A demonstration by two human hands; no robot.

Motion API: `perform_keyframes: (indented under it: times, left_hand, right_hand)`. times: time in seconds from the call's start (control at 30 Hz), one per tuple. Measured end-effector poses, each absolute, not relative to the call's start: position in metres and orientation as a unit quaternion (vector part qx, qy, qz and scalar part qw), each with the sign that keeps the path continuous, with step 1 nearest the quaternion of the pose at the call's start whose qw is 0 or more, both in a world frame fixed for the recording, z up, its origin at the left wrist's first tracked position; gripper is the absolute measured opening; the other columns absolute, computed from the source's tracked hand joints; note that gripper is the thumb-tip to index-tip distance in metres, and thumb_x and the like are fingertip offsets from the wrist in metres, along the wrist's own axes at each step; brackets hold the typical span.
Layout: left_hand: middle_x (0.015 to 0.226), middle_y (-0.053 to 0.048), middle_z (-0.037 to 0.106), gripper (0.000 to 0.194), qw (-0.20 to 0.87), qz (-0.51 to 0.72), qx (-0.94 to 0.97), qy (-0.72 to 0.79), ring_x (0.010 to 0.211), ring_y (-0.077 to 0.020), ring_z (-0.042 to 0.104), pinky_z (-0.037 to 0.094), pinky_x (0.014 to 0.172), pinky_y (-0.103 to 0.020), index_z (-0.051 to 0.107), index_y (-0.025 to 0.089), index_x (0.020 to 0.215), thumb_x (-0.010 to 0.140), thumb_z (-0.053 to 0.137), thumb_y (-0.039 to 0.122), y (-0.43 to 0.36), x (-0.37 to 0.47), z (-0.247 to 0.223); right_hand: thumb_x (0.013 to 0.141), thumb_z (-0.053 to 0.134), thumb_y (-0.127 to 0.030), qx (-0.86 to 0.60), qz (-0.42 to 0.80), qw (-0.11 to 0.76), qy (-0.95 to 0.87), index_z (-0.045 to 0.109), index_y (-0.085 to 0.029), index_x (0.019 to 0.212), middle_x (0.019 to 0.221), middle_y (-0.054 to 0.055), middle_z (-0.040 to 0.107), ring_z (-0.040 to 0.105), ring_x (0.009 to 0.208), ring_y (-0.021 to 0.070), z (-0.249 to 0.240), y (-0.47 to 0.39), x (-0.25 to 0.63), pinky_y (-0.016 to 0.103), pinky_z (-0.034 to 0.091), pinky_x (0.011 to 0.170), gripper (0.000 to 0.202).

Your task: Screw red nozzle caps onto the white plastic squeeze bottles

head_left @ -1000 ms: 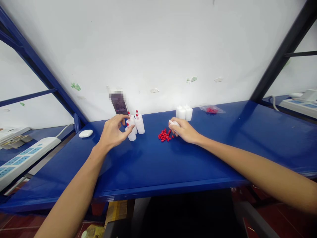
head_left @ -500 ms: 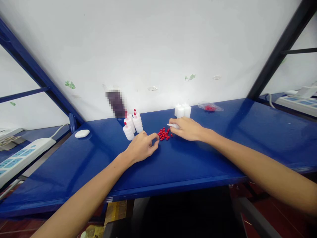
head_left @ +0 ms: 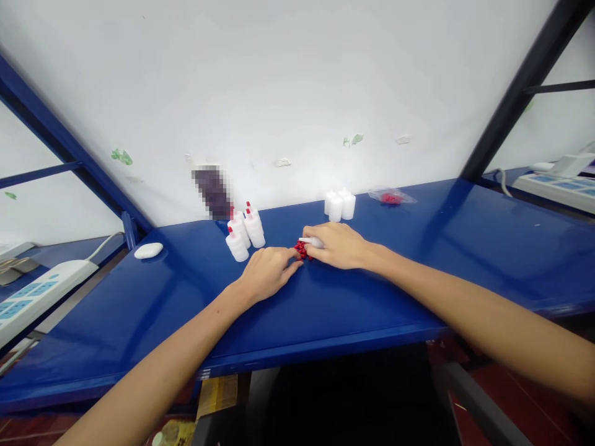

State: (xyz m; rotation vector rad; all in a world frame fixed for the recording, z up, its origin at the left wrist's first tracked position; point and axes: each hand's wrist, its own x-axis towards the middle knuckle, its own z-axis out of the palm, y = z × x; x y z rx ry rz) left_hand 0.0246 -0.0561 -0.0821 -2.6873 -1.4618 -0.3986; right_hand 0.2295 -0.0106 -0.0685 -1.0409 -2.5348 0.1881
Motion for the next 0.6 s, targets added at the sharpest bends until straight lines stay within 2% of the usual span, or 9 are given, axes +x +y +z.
perform_keyframes:
  times: [0.1, 0.2, 0.3, 0.43, 0.6]
  left_hand:
    - [0.073, -0.001, 0.067, 0.019, 0.020, -0.155, -0.871, -0.466, 0.060, -0.0152, 0.058, 0.036, 0.058, -0.028, 0.066, 0.021, 0.096, 0.094, 0.050, 0.032, -0.058, 0.024, -0.082]
    - [0.064, 0.004, 0.063, 0.017, 0.011, -0.209, -0.866, -0.455, 0.057, -0.0128, 0.056, 0.037, 0.071, -0.032, 0.063, 0.021, 0.098, 0.095, 0.050, 0.032, -0.061, 0.023, -0.080]
    - [0.068, 0.006, 0.066, 0.012, -0.013, -0.265, -0.855, -0.446, 0.058, -0.0104, 0.059, 0.036, 0.079, -0.034, 0.061, 0.021, 0.096, 0.092, 0.055, 0.030, -0.063, 0.022, -0.079]
    - [0.083, 0.005, 0.073, 0.007, -0.044, -0.318, -0.847, -0.424, 0.061, -0.0093, 0.064, 0.039, 0.081, -0.033, 0.061, 0.021, 0.090, 0.087, 0.061, 0.027, -0.065, 0.024, -0.079]
    - [0.074, 0.005, 0.073, 0.003, -0.017, -0.351, -0.839, -0.415, 0.062, -0.0109, 0.066, 0.045, 0.079, -0.031, 0.064, 0.021, 0.088, 0.084, 0.064, 0.022, -0.066, 0.026, -0.080]
  right_hand:
    - [0.086, 0.051, -0.039, -0.367, 0.061, 0.178, -0.911, 0.059, -0.022, 0.085, 0.077, 0.005, 0.065, 0.052, 0.064, 0.0183, -0.069, -0.013, 0.231, 0.029, 0.022, 0.056, 0.018]
    - [0.086, 0.051, -0.038, -0.342, 0.047, 0.151, -0.926, 0.059, -0.023, 0.089, 0.084, 0.005, 0.068, 0.056, 0.068, 0.0194, -0.066, -0.018, 0.234, 0.029, 0.023, 0.057, 0.017]
    - [0.086, 0.049, -0.034, -0.316, 0.031, 0.132, -0.939, 0.058, -0.022, 0.091, 0.091, 0.005, 0.069, 0.058, 0.074, 0.0196, -0.062, -0.024, 0.235, 0.028, 0.026, 0.059, 0.016]
    - [0.088, 0.045, -0.032, -0.304, 0.021, 0.121, -0.945, 0.058, -0.022, 0.092, 0.093, 0.004, 0.069, 0.059, 0.077, 0.0193, -0.059, -0.030, 0.233, 0.027, 0.028, 0.061, 0.018]
    - [0.088, 0.044, -0.033, -0.319, 0.009, 0.110, -0.941, 0.057, -0.022, 0.094, 0.093, 0.003, 0.069, 0.060, 0.075, 0.0192, -0.056, -0.034, 0.230, 0.028, 0.026, 0.059, 0.018]
